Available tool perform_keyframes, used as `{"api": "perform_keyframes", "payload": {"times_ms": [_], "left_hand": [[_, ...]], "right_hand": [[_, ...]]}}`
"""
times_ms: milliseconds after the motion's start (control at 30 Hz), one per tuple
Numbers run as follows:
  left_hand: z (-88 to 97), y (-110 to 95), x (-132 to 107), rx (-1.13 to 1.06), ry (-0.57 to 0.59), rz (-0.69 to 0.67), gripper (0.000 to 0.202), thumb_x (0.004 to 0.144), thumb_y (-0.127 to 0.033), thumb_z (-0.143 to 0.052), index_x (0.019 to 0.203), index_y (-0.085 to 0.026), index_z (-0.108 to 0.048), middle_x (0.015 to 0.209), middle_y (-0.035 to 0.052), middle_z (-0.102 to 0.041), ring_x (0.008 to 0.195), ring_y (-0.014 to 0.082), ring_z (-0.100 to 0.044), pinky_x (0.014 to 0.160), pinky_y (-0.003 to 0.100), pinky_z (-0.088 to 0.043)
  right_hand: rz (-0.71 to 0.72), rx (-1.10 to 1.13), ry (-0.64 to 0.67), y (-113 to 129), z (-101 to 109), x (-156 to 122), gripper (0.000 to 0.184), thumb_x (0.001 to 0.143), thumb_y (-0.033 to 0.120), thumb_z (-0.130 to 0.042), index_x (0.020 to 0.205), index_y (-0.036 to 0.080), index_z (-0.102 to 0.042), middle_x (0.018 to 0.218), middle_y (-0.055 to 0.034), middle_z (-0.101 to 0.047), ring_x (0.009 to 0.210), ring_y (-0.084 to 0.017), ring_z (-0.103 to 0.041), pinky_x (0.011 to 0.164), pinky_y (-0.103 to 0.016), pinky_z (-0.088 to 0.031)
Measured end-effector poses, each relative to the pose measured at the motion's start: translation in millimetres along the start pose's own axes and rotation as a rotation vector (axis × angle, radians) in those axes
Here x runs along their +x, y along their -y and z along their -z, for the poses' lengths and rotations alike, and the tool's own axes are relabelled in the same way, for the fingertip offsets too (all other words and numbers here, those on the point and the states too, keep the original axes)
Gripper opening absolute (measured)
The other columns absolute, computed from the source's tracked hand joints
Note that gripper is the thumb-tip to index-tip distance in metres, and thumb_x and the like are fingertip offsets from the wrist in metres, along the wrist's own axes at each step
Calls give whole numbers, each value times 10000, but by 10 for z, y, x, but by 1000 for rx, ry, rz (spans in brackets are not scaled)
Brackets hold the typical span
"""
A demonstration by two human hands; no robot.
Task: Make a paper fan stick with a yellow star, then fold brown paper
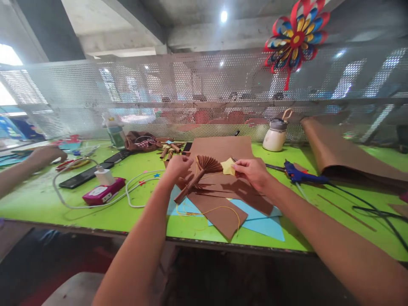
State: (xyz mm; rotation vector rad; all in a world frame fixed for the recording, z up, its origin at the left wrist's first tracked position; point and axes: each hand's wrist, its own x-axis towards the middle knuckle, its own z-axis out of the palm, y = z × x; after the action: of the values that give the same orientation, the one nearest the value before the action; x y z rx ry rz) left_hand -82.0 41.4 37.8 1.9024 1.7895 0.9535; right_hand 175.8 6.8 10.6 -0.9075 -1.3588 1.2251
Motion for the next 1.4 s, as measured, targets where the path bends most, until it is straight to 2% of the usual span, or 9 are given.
{"api": "perform_keyframes", "payload": {"times_ms": [133,267,433,633,733,900,1133,1267,1400], "left_hand": [[17,58,-33,146,101,35,309,735,-367,-508,546,-130,-570,507,37,-553,481,125,-493,491,247,-328],[-28,44,-71,207,160,-12,382,701,-458,-541,478,-148,-531,429,4,-463,457,115,-436,475,247,-281],[-45,-60,-130,344,285,-36,468,676,-587,-507,521,-151,-572,453,10,-460,480,126,-429,473,258,-270],[35,-131,-175,381,468,21,330,646,-457,-567,706,-143,-645,606,31,-588,563,144,-521,507,239,-337],[49,-115,-174,413,506,8,269,636,-404,-584,715,-153,-641,623,21,-592,580,142,-530,518,230,-346],[42,-69,-166,337,426,-40,204,626,-371,-602,647,-169,-626,567,9,-575,546,135,-501,507,230,-322],[155,-108,-183,278,157,-88,197,649,-353,-589,611,-165,-636,555,19,-597,539,134,-490,524,241,-299],[108,-286,-267,312,78,-282,225,705,-350,-551,682,-166,-679,620,38,-605,583,145,-502,558,260,-310],[-49,-459,-385,336,-34,-441,224,727,-368,-551,718,-185,-681,739,53,-588,701,172,-514,617,276,-336]], "right_hand": [[-6,-30,-7,-27,27,10,310,528,413,-768,619,141,-651,574,0,-575,512,-79,-450,523,-242,-369],[-9,-62,-25,-36,43,12,320,527,425,-765,609,141,-641,577,1,-563,519,-82,-447,522,-242,-369],[12,-73,-27,-19,42,4,324,534,432,-757,605,143,-629,565,1,-552,511,-85,-440,516,-247,-365],[26,-94,-16,2,28,-7,314,549,424,-748,598,141,-621,540,13,-528,501,-81,-430,515,-246,-348],[41,-108,-11,0,25,-8,309,563,422,-741,600,139,-624,530,16,-525,495,-79,-424,509,-246,-335],[51,-109,-18,-1,21,-5,298,570,420,-741,598,143,-636,534,13,-538,491,-81,-429,508,-252,-338],[16,14,40,46,-14,-47,254,589,380,-755,645,149,-665,627,-4,-604,541,-86,-477,539,-247,-389],[-23,218,137,116,-88,-101,209,612,335,-760,730,181,-684,824,-19,-655,700,-114,-562,638,-256,-451],[-39,332,148,140,-168,-127,210,605,308,-773,764,197,-692,900,-25,-658,809,-145,-589,713,-284,-481]]}}
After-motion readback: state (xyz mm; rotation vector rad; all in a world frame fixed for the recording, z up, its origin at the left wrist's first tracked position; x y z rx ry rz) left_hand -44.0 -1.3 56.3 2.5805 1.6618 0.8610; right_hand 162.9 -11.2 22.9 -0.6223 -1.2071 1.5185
